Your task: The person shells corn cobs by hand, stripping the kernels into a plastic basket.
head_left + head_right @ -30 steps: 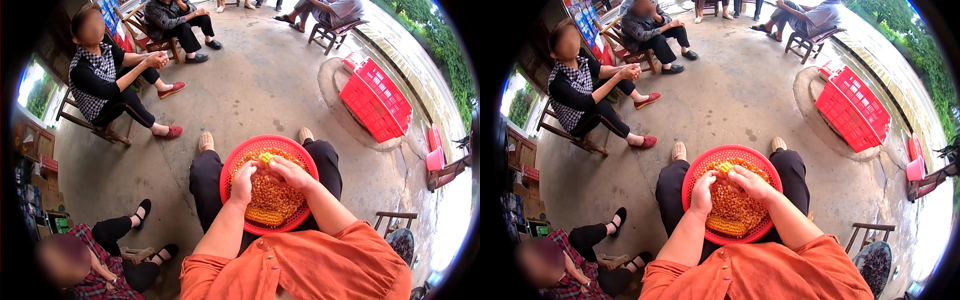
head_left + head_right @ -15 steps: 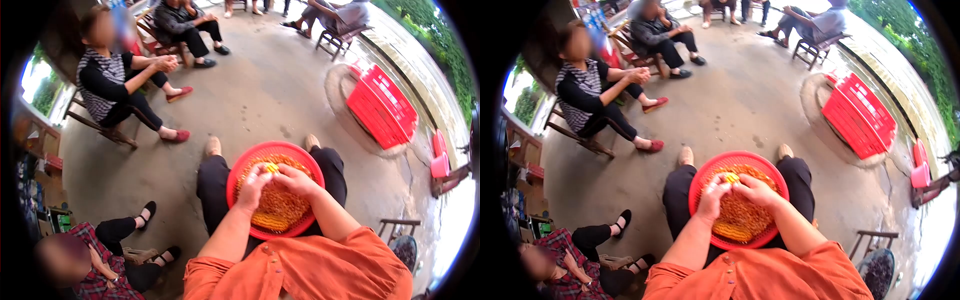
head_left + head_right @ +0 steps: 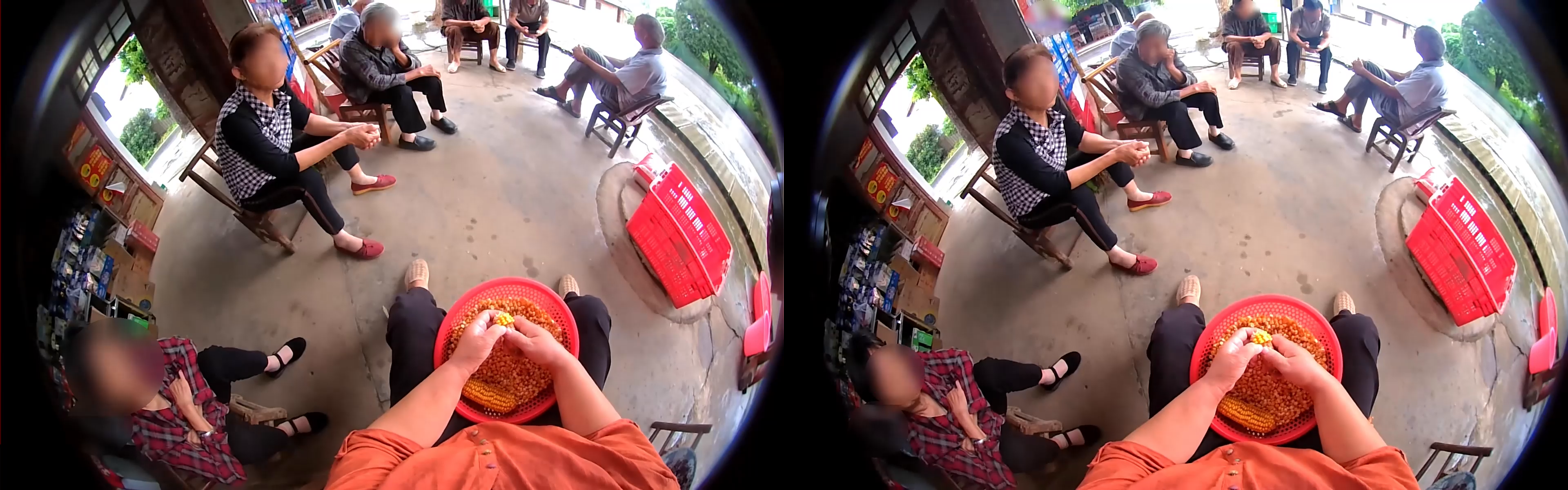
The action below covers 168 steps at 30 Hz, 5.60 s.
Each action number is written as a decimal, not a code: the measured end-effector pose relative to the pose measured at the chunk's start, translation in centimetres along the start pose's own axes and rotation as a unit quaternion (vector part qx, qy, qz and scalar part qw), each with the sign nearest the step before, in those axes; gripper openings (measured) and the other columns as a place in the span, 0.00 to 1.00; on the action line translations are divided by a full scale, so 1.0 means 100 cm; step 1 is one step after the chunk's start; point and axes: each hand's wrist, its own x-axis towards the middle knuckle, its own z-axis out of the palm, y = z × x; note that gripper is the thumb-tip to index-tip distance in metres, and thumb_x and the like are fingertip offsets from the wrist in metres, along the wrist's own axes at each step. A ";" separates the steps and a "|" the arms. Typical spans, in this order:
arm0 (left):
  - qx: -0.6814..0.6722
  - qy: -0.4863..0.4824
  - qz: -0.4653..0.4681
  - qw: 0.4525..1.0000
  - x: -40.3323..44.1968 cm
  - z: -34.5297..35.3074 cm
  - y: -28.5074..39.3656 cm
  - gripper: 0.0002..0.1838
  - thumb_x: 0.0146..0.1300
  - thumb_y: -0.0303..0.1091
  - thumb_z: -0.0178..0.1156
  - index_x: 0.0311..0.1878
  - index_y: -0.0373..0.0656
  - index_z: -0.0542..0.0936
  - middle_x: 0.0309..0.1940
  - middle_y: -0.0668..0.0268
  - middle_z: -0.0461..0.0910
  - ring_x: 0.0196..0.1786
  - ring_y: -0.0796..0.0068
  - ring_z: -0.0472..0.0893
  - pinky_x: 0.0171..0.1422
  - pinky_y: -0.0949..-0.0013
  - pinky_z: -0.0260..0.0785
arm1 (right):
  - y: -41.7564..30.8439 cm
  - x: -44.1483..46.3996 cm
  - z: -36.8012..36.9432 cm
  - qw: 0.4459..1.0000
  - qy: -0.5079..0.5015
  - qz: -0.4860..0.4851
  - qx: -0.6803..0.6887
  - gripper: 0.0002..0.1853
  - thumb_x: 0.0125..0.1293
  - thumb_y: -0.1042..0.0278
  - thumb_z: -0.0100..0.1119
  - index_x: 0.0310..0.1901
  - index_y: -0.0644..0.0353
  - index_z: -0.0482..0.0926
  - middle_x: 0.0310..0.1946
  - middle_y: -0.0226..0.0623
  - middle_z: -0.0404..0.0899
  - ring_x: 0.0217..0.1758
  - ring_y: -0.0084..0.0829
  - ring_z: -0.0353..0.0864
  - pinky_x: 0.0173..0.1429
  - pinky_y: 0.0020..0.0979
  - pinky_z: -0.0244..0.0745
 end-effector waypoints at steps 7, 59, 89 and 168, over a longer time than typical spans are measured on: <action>0.049 0.016 -0.046 0.998 0.005 -0.012 -0.007 0.16 0.68 0.23 0.48 0.58 0.41 0.74 0.40 0.72 0.77 0.35 0.89 0.73 0.39 0.80 0.67 | 0.000 0.001 -0.008 0.997 -0.062 0.000 0.043 0.14 0.80 0.55 0.48 0.50 0.59 0.75 0.33 0.28 0.73 0.34 0.20 0.72 0.37 0.24 0.71; 0.657 -0.318 0.503 0.463 -0.276 0.321 0.195 0.12 0.61 0.29 0.59 0.49 0.42 0.80 0.50 0.58 0.81 0.58 0.63 0.77 0.70 0.46 0.59 | 0.027 -0.077 0.021 0.965 0.017 -0.221 -0.139 0.14 0.74 0.57 0.59 0.39 0.61 0.74 0.28 0.29 0.76 0.33 0.22 0.75 0.39 0.29 0.73; 0.363 -0.415 0.286 0.784 -0.261 0.334 0.200 0.15 0.69 0.29 0.55 0.56 0.34 0.74 0.47 0.50 0.82 0.45 0.63 0.79 0.56 0.54 0.70 | -0.003 -0.097 0.027 0.978 -0.046 -0.140 -0.150 0.18 0.74 0.56 0.58 0.55 0.61 0.77 0.42 0.43 0.83 0.44 0.34 0.82 0.50 0.36 0.76; -0.055 0.064 0.010 0.996 -0.050 0.018 -0.023 0.06 0.72 0.28 0.55 0.49 0.44 0.77 0.40 0.65 0.82 0.39 0.73 0.81 0.45 0.70 0.77 | 0.053 -0.047 0.048 0.969 0.090 -0.106 0.206 0.08 0.77 0.59 0.51 0.46 0.51 0.75 0.30 0.23 0.75 0.28 0.18 0.71 0.29 0.21 0.66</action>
